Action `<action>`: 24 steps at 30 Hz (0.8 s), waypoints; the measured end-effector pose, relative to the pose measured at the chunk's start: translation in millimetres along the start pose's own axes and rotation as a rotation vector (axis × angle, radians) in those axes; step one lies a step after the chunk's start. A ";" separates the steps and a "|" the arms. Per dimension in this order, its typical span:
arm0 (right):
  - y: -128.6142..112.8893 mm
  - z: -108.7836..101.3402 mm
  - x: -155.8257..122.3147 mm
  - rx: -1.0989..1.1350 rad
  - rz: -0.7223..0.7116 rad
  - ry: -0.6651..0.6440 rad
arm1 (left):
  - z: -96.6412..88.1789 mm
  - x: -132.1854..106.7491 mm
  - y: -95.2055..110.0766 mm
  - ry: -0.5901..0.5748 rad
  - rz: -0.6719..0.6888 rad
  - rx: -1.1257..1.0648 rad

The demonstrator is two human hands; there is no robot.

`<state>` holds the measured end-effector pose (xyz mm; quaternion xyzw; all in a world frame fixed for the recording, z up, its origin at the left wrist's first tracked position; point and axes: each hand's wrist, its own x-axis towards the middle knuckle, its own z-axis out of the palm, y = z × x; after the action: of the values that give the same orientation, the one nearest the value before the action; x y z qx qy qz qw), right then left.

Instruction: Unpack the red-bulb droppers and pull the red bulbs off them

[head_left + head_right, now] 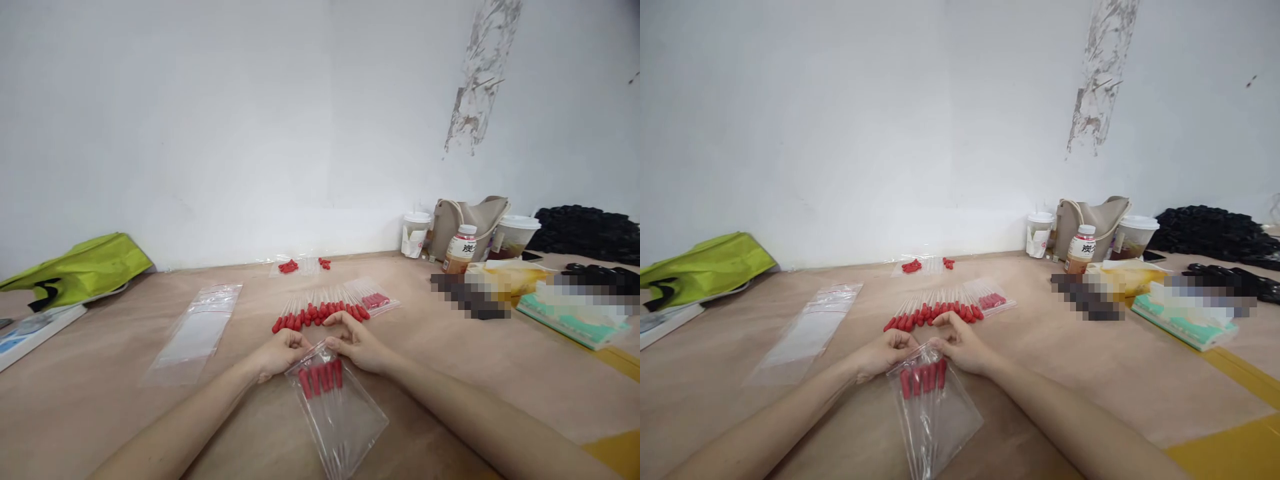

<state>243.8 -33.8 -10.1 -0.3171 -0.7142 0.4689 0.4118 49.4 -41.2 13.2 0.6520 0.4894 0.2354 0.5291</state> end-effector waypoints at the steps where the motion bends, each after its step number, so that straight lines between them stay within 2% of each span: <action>1: -0.3 -3.6 -1.8 -0.029 0.056 0.029 | -0.7 -1.2 -1.4 0.023 0.001 -0.032; 3: -4.0 -12.0 -6.7 -0.106 0.206 -0.003 | -0.6 -4.0 -4.9 0.063 0.028 -0.092; 5: -10.4 -21.1 -11.5 -0.147 0.363 -0.163 | 1.7 -7.6 -8.9 0.100 0.056 -0.146; 8: -17.8 -32.1 -14.4 -0.183 0.438 -0.364 | 7.6 -14.4 -13.2 0.220 0.066 -0.215; 10: -17.6 -35.9 -13.0 -0.227 0.405 -0.394 | 10.3 -20.2 -13.7 0.270 0.058 -0.232; 12: -14.3 -36.5 -10.8 -0.325 0.307 -0.353 | 10.1 -26.6 -12.8 0.216 0.032 -0.233; 15: -9.9 -32.5 -10.1 -0.597 0.029 -0.153 | 5.2 -34.6 -12.6 0.090 0.045 -0.095; 18: -10.0 -25.8 -15.4 -0.751 -0.210 0.046 | -0.1 -38.7 -16.7 0.130 0.171 0.237; 20: -11.2 -22.7 -21.4 -0.728 -0.246 0.024 | -1.2 -39.9 -19.1 0.225 0.264 0.428; 22: -12.7 -22.0 -27.4 -0.687 -0.222 -0.062 | -0.4 -40.7 -19.2 0.287 0.336 0.534; 24: -14.4 -23.2 -31.9 -0.659 -0.186 -0.134 | 1.5 -41.1 -17.5 0.264 0.399 0.535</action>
<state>278.1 -56.3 -0.8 -0.3352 -0.8784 0.1932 0.2805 27.0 -79.0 5.2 0.8141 0.4611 0.2797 0.2156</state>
